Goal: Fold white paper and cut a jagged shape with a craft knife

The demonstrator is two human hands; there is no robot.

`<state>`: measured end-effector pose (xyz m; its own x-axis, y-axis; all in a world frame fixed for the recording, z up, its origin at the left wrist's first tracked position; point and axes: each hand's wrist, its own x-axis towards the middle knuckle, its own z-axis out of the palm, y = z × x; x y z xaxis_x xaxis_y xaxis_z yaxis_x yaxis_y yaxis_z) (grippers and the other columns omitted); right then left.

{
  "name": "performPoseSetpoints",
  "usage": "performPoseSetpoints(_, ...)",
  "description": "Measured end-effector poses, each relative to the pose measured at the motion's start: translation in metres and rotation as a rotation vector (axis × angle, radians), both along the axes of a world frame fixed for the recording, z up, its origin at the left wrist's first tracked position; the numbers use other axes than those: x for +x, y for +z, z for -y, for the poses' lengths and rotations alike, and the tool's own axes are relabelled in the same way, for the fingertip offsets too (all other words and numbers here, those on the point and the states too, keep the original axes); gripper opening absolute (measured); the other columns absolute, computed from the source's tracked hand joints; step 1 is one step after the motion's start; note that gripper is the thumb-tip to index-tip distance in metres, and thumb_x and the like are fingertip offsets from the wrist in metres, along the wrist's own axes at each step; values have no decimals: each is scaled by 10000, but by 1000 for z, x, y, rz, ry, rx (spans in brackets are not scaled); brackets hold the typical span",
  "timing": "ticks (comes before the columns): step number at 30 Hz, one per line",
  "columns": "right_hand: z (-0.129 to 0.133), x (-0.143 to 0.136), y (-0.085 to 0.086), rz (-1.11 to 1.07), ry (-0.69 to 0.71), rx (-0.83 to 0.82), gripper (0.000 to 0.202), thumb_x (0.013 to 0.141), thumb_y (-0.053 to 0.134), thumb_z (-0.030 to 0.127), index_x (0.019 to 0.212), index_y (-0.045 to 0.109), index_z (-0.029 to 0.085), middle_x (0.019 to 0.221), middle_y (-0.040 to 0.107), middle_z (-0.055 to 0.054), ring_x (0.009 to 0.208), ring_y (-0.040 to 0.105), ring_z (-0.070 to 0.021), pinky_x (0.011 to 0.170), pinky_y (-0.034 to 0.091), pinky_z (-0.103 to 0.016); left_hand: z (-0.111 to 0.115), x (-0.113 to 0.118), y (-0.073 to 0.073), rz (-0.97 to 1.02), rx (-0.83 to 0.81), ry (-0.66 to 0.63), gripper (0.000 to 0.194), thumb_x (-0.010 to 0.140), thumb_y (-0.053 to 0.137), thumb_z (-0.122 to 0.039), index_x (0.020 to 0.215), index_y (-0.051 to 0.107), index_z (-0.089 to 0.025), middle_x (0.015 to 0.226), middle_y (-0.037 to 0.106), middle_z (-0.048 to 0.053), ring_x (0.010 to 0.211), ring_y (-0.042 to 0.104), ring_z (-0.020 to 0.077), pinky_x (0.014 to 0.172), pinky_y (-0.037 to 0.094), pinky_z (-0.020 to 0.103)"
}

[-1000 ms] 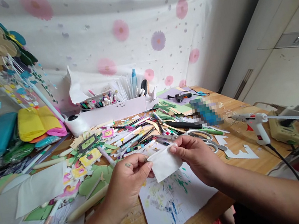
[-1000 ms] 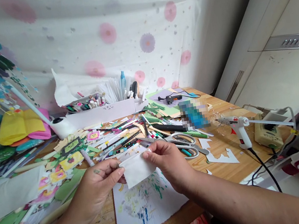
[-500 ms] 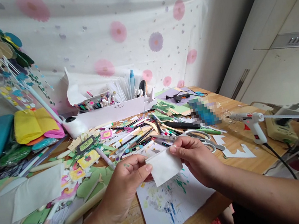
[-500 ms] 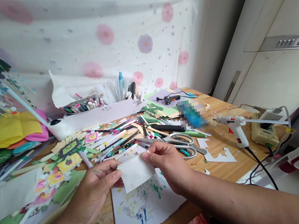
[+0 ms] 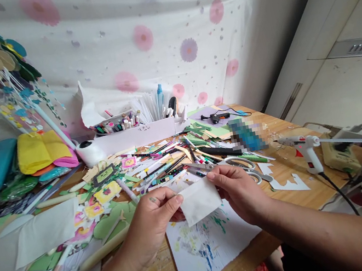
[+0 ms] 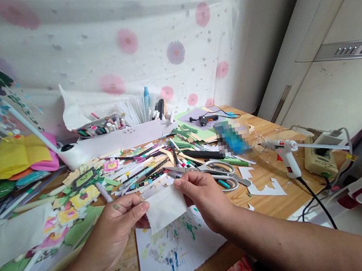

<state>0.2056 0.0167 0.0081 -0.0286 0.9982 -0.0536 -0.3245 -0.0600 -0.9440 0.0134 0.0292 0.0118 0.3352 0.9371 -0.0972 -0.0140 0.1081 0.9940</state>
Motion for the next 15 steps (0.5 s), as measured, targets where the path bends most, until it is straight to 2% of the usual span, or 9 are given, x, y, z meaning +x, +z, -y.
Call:
performPoseSetpoints(4,-1,1,0,88,49,-4,353,654,764,434,577,533,178,518,495,45,466,432,-90,458,334,-223,-1,1,0,3,-10,34,253,734,680,-366,619,589,-159,588,582,-16,565,549,118,544,477,215)
performPoseSetpoints(9,-3,2,0,275,2,62,387,650,755,482,567,512,193,472,512,43,410,466,-104,419,345,-229,0,0,1,-8,-21,35,264,724,687,-374,610,597,-153,579,590,-11,555,562,124,538,492,227)
performPoseSetpoints(15,-4,9,1,282,67,81,354,699,715,489,606,562,184,486,547,26,438,506,-118,449,382,-242,-1,0,1,-14,-23,57,274,718,690,-383,603,594,-153,571,593,-10,549,563,122,535,487,222)
